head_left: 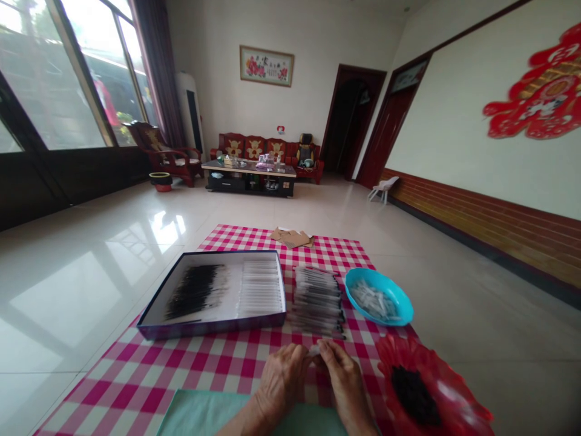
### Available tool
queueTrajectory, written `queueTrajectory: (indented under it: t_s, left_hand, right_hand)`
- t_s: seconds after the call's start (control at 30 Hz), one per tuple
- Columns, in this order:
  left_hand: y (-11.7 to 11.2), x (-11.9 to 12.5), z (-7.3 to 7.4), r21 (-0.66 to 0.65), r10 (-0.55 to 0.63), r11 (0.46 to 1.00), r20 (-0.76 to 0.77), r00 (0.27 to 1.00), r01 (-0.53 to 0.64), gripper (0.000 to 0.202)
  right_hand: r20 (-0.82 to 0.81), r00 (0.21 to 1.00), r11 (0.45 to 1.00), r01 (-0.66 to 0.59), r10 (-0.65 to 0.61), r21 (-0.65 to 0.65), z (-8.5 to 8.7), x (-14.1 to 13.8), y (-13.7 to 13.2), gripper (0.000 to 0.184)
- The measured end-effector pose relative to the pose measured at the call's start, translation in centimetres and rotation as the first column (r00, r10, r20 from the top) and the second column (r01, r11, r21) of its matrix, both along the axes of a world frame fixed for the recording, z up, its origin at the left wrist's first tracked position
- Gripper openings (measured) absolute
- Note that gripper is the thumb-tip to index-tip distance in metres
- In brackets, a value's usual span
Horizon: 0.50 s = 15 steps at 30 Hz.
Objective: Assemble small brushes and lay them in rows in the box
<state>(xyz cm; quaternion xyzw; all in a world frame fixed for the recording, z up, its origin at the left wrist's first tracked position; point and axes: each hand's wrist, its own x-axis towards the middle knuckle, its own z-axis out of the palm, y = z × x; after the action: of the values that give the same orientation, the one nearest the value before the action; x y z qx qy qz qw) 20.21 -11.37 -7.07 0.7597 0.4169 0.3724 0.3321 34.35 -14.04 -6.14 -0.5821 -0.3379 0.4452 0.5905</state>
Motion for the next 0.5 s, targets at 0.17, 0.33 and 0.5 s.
queueTrajectory:
  t_s: [0.17,0.33,0.5]
  left_hand:
    - [0.3,0.1,1.1,-0.535,-0.082,0.803,0.337,0.938,0.263,0.03]
    - [1.1,-0.4,0.9,-0.753,-0.108,0.248,0.604,0.79,0.61,0.036]
    - [0.6,0.1,1.6,-0.57,-0.122,0.736,0.419,0.9,0.365,0.032]
  right_hand:
    - [0.131,0.989,0.996,-0.076,0.069,0.051,0.9,1.1,-0.6,0.03]
    - [0.122,0.972,0.969,-0.216,0.202,0.118,1.0,1.6,-1.2,0.021]
    - [-0.138,0.968,0.968,-0.185,0.209,0.173,0.0,1.0,-0.6,0.03]
